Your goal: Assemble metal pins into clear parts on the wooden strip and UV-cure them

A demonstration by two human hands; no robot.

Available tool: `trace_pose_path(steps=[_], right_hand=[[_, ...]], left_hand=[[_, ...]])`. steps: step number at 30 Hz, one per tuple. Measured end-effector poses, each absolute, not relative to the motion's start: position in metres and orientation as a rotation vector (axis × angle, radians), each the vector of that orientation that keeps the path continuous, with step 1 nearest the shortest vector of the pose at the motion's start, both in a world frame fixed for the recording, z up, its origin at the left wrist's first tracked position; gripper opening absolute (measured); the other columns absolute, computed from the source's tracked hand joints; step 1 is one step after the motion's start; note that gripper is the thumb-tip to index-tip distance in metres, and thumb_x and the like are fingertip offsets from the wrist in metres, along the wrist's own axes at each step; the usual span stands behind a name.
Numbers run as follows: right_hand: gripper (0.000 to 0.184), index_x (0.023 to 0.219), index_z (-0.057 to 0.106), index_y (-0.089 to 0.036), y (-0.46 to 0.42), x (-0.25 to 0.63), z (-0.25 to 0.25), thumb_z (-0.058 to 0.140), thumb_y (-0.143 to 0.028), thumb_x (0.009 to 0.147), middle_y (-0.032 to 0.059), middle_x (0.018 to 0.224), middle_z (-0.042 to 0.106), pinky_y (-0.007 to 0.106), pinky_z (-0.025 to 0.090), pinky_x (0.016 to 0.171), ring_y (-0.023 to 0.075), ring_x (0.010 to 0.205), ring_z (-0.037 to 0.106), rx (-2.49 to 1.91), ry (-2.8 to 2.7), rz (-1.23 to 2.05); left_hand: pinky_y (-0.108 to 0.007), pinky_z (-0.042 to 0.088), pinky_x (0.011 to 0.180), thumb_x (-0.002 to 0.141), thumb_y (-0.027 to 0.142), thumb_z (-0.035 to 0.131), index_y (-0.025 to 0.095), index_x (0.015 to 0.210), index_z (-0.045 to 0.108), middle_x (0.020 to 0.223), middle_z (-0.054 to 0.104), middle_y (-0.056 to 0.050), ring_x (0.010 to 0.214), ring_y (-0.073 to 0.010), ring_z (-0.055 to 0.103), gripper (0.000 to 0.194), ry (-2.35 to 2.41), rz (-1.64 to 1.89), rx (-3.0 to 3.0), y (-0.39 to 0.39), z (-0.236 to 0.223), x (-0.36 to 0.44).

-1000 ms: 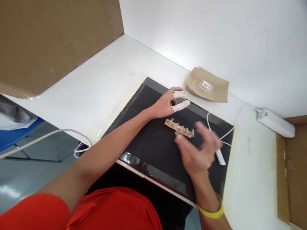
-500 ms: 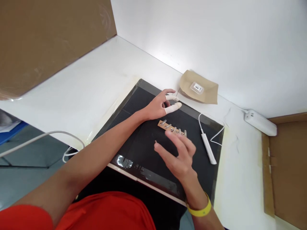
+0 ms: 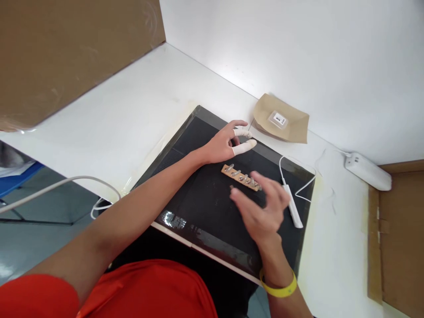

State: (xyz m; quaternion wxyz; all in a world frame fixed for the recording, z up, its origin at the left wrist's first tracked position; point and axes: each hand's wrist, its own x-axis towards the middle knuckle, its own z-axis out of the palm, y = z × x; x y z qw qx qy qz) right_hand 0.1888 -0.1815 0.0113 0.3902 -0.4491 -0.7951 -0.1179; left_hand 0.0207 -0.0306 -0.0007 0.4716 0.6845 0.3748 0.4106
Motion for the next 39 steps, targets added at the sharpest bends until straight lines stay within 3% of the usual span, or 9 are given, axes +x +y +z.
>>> trace_pose_path(steps=[4, 10, 16, 21, 27, 32, 39], right_hand=[[0.047, 0.118, 0.076, -0.042, -0.171, 0.217, 0.016, 0.081, -0.009, 0.084, 0.0031, 0.147, 0.06, 0.046, 0.055, 0.088, 0.0298, 0.124, 0.056, -1.253, -1.877, -0.346], [0.029, 0.102, 0.079, -0.038, -0.175, 0.208, 0.022, 0.082, -0.014, 0.085, 0.0014, 0.142, 0.063, 0.046, 0.054, 0.096, 0.0263, 0.121, 0.058, -1.148, -2.099, -0.124], [0.044, 0.114, 0.078, -0.039, -0.169, 0.234, 0.019, 0.08, -0.007, 0.084, 0.0028, 0.145, 0.061, 0.044, 0.059, 0.086, 0.0307, 0.127, 0.056, -1.268, -1.86, -0.187], [0.029, 0.102, 0.08, -0.037, -0.173, 0.227, 0.026, 0.081, -0.014, 0.086, 0.0017, 0.15, 0.057, 0.048, 0.059, 0.092, 0.0294, 0.126, 0.056, -1.214, -2.082, 0.028], [0.035, 0.109, 0.08, -0.038, -0.171, 0.245, 0.024, 0.078, -0.011, 0.087, 0.0035, 0.147, 0.061, 0.051, 0.06, 0.089, 0.0327, 0.131, 0.055, -1.333, -1.785, -0.086], [0.029, 0.105, 0.081, -0.038, -0.17, 0.251, 0.026, 0.079, -0.014, 0.088, 0.0025, 0.146, 0.062, 0.052, 0.058, 0.093, 0.0304, 0.127, 0.057, -1.325, -1.991, 0.13], [0.028, 0.106, 0.082, -0.039, -0.171, 0.264, 0.029, 0.078, -0.017, 0.089, 0.0015, 0.144, 0.064, 0.052, 0.055, 0.099, 0.0293, 0.131, 0.056, -1.436, -1.734, 0.157]], left_hand=[[-0.033, 0.056, 0.079, 0.093, 0.052, 0.068, 0.018, 0.11, 0.072, 0.151, 0.049, -0.012, 0.081, -0.0115, 0.061, 0.038, 0.917, 0.992, 1.699, -0.03, -0.001, 0.021], [-0.032, 0.056, 0.08, 0.092, 0.051, 0.069, 0.018, 0.11, 0.072, 0.15, 0.05, -0.012, 0.082, -0.0106, 0.061, 0.038, 0.895, 1.023, 1.699, -0.028, -0.004, 0.021], [-0.031, 0.055, 0.078, 0.093, 0.05, 0.068, 0.018, 0.111, 0.072, 0.15, 0.05, -0.011, 0.081, -0.0104, 0.061, 0.037, 0.916, 1.002, 1.721, -0.028, -0.004, 0.021], [-0.031, 0.051, 0.072, 0.091, 0.05, 0.068, 0.018, 0.111, 0.07, 0.148, 0.051, -0.011, 0.08, -0.0104, 0.061, 0.038, 0.934, 1.008, 1.702, -0.029, -0.003, 0.021], [-0.031, 0.051, 0.074, 0.09, 0.051, 0.068, 0.017, 0.111, 0.07, 0.15, 0.05, -0.011, 0.082, -0.0106, 0.06, 0.04, 0.95, 0.985, 1.695, -0.029, -0.001, 0.021], [-0.031, 0.052, 0.072, 0.09, 0.052, 0.067, 0.018, 0.11, 0.071, 0.149, 0.051, -0.011, 0.082, -0.011, 0.061, 0.04, 0.938, 0.998, 1.712, -0.028, -0.002, 0.021], [-0.03, 0.053, 0.071, 0.089, 0.055, 0.068, 0.019, 0.109, 0.073, 0.15, 0.05, -0.011, 0.082, -0.0109, 0.06, 0.041, 0.927, 0.982, 1.729, -0.027, -0.002, 0.021]])
